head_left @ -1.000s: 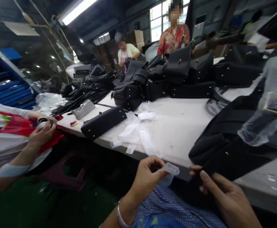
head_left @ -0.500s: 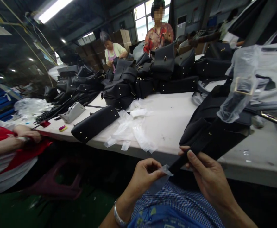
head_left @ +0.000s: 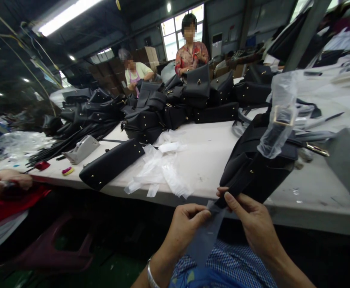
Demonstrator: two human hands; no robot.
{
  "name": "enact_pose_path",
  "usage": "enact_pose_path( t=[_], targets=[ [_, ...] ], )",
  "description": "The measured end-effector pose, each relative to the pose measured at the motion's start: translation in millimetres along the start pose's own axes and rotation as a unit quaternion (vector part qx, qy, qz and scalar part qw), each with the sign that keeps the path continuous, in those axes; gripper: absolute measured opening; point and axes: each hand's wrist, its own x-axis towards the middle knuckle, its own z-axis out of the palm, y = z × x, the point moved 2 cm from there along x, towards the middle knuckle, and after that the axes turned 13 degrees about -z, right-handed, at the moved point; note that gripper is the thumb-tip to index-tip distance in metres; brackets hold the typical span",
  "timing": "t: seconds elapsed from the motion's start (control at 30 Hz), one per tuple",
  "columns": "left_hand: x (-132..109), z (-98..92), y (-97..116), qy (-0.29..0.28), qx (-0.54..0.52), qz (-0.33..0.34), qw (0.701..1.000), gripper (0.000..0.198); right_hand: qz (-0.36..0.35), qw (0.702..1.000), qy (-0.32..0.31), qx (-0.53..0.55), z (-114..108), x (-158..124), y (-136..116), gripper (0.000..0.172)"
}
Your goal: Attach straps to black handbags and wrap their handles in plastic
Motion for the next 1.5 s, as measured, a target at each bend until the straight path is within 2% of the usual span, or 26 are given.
enact_pose_path(
  t=[0.13,0.37,0.6,0.77,1.03,1.27,1.37,1.5],
  targets=[
    [8.2,14.8,7.5,-0.003,-0.03,0.021,0.999,0.035,-0.012,0.999,-0.015,-0.04,-5.7,3.6,-8.8,0.04],
    [29.2,43.2,37.5,-0.029,-0.017,0.077,0.996,0.034,-0.013,0.994,-0.028,-0.103,-25.4,0.7,-12.8,0.048],
    [45.0,56.5,59.3,-0.052,0.009,0.131,0.99,0.031,-0.071,0.967,0.021,-0.245,-34.9,6.3,-37.0,0.042],
    [49.7,61.9,67.0,-0.073,0.001,0.145,0.987,0.032,-0.094,0.949,0.042,-0.297,-36.1,11.6,-46.5,0.037],
    [48.4,57.2,62.7,-0.06,0.002,0.156,0.986,0.032,-0.038,0.954,0.028,-0.295,-28.4,19.8,-45.8,0.039],
    [42.5,57.1,36.2,-0.049,0.0,0.142,0.989,0.03,-0.033,0.961,0.045,-0.272,-27.1,17.6,-41.8,0.043],
    [42.9,59.5,30.8,-0.002,0.009,0.163,0.987,0.022,-0.043,0.961,0.049,-0.269,-26.3,18.5,-41.8,0.047],
    [39.8,62.7,34.2,0.06,0.039,0.241,0.968,0.01,-0.035,0.966,0.055,-0.25,-26.6,22.2,-41.0,0.053]
  ],
)
